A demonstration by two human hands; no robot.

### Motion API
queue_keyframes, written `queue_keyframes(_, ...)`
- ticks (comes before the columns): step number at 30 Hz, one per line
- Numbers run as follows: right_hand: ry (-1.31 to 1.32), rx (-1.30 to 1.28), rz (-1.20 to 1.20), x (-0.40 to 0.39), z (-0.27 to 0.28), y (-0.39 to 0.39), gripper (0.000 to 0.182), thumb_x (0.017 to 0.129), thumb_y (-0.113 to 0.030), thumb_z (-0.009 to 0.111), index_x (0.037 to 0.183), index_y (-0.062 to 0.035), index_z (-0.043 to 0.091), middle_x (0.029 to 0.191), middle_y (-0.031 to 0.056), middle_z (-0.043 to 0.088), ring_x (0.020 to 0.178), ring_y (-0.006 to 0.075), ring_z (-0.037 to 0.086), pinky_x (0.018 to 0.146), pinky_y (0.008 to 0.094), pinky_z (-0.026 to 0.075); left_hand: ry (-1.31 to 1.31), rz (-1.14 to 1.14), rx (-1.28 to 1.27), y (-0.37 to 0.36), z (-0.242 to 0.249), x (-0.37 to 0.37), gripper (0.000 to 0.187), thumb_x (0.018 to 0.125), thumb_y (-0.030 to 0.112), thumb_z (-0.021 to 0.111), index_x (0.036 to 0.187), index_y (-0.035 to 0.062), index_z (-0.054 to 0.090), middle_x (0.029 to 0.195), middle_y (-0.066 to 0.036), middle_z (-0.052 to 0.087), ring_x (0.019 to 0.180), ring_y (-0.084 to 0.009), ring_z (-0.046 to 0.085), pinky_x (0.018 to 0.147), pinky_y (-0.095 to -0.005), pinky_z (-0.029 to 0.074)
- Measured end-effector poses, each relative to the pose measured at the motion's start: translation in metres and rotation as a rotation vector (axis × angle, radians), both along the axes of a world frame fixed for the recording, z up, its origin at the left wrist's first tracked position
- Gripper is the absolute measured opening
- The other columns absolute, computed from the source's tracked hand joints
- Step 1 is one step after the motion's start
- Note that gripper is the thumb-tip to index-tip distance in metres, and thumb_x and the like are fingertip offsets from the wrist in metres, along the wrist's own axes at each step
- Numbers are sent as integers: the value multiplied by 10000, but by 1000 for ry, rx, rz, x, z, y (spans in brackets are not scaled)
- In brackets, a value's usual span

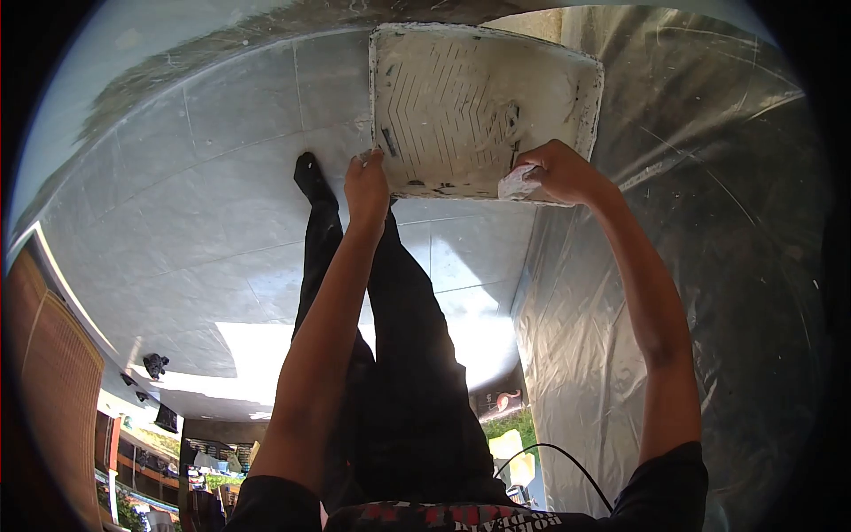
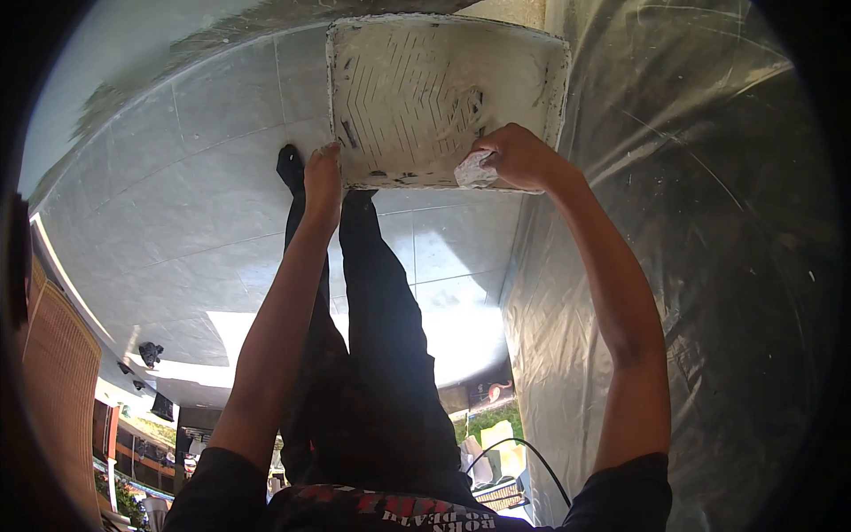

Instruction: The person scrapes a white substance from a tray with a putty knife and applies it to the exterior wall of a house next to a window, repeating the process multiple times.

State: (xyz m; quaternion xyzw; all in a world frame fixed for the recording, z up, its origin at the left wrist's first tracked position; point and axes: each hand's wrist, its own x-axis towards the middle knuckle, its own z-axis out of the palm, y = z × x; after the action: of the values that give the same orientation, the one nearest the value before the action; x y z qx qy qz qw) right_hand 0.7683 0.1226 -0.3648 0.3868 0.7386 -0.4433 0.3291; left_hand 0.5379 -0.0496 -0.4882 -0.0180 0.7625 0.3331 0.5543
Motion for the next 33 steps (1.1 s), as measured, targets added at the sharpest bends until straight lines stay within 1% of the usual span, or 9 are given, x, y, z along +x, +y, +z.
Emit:
queue_keyframes(3,-52,-51,-400,22,20,11,232,926,-59,655,1147,6,683,994,97,748,937,146,671,853,314,499,-15,-29,30,4,18,-2,504,940,305,550,1277,-68,588,1211,-266,645,1133,-360,612,990,-391,425)
queue_keyframes(8,231,-98,-833,51,35,-9,331,935,-95,673,1248,7,640,1099,78,727,989,154,663,882,333,503,292,-268,32,4,33,-9,603,925,304,568,1380,-77,460,1310,-352,563,1269,-460,531,1070,-439,390)
queue_keyframes(11,496,-198,-1145,53,46,-32,388,937,-106,678,1298,17,608,1117,89,714,1002,167,665,871,334,518,295,-266,138,15,83,-22,591,955,272,566,1428,-50,421,1444,-309,475,1384,-409,436,1137,-426,331)
queue_keyframes(18,1057,-333,-1701,25,96,-82,345,953,-87,642,1280,7,586,1081,86,693,894,176,661,758,286,514,538,-371,500,37,212,-52,555,947,204,551,1407,-71,408,1340,-364,529,1276,-491,509,1065,-478,395)
queue_keyframes(22,1233,-284,-1770,-3,152,-90,364,953,-82,634,1302,-7,566,1095,81,681,875,159,649,735,281,506,639,-397,704,43,289,-74,561,937,134,560,1434,-55,381,1402,-323,497,1327,-477,461,1106,-473,364)
queue_keyframes(24,1380,-352,-1734,-10,169,-82,427,941,-41,624,1356,-18,527,1222,106,655,1094,216,642,920,361,525,697,-387,808,49,329,-90,569,932,112,563,1443,-49,371,1438,-307,472,1363,-477,422,1126,-476,344)
queue_keyframes(28,1531,-237,-1699,-68,263,-52,409,946,-41,616,1343,-33,520,1171,62,646,986,137,631,784,270,505,978,-407,1030,75,416,-128,597,902,58,565,1457,-26,360,1530,-265,383,1458,-496,250,1166,-543,256)
queue_keyframes(30,1705,-181,-1546,-92,290,-33,492,937,-19,603,1408,-7,462,1308,122,603,1190,244,608,1011,398,508,1191,-376,1137,81,462,-157,536,943,110,539,1438,-30,388,1550,-256,361,1477,-436,261,1173,-519,266)
queue_keyframes(33,1883,-143,-1375,-150,378,-5,490,935,-4,596,1404,13,456,1317,124,596,1211,250,597,1037,408,497,1352,-297,1297,93,534,-206,518,927,84,521,1416,-32,397,1569,-255,327,1489,-463,207,1171,-549,249)
